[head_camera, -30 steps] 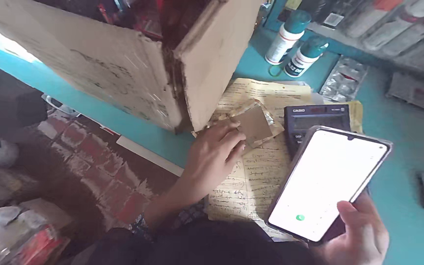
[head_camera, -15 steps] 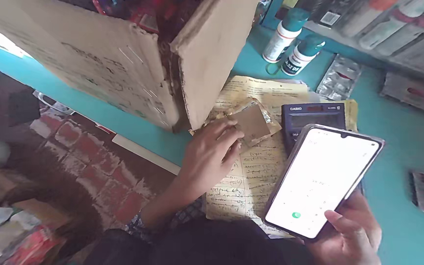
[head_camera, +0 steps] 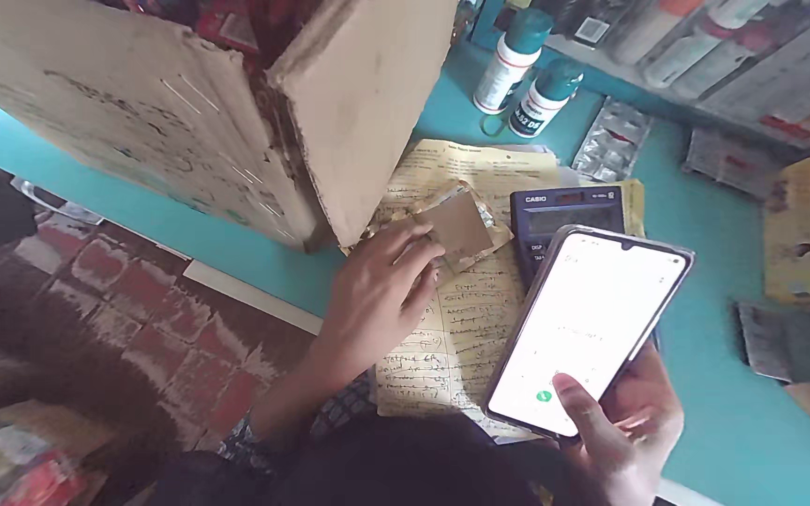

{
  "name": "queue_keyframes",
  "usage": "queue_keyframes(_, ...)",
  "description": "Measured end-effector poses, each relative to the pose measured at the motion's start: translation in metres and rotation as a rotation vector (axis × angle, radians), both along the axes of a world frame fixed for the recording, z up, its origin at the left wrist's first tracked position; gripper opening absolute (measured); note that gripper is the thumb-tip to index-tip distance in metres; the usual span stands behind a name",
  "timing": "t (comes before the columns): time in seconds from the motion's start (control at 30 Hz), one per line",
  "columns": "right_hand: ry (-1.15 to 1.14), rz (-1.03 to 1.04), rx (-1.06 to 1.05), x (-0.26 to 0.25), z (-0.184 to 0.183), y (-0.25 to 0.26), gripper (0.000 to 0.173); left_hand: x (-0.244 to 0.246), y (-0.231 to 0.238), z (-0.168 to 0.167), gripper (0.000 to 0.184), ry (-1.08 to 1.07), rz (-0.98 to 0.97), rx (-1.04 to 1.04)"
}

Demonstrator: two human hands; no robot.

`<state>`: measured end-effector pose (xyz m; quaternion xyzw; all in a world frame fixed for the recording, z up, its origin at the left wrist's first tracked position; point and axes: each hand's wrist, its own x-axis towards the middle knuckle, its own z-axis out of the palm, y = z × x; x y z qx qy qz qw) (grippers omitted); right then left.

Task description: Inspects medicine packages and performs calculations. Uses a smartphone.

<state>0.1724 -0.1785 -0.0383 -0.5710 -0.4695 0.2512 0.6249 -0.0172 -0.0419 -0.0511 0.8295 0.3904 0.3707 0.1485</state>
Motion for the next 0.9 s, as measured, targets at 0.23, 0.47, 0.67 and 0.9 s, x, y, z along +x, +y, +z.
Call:
queue_keyframes(0.23,0.059,0.200,0.073,0.014,-0.006,-0.004,0.078,0.000,0.000,0.003,0.025,0.021,-0.031,0.012)
queue_keyframes(0.47,0.093,0.161,0.021,0.011,-0.002,-0.002,0.092,0.000,-0.001,0.005,0.074,0.058,0.059,-0.094)
queue_keyframes(0.67,0.104,0.197,0.082,0.016,-0.005,-0.004,0.095,0.006,-0.002,0.005,0.089,0.130,0.149,-0.126)
queue_keyframes(0.9,0.139,0.168,0.047,0.015,0.001,-0.008,0.093,0.012,-0.002,0.020,0.087,0.164,0.183,-0.207)
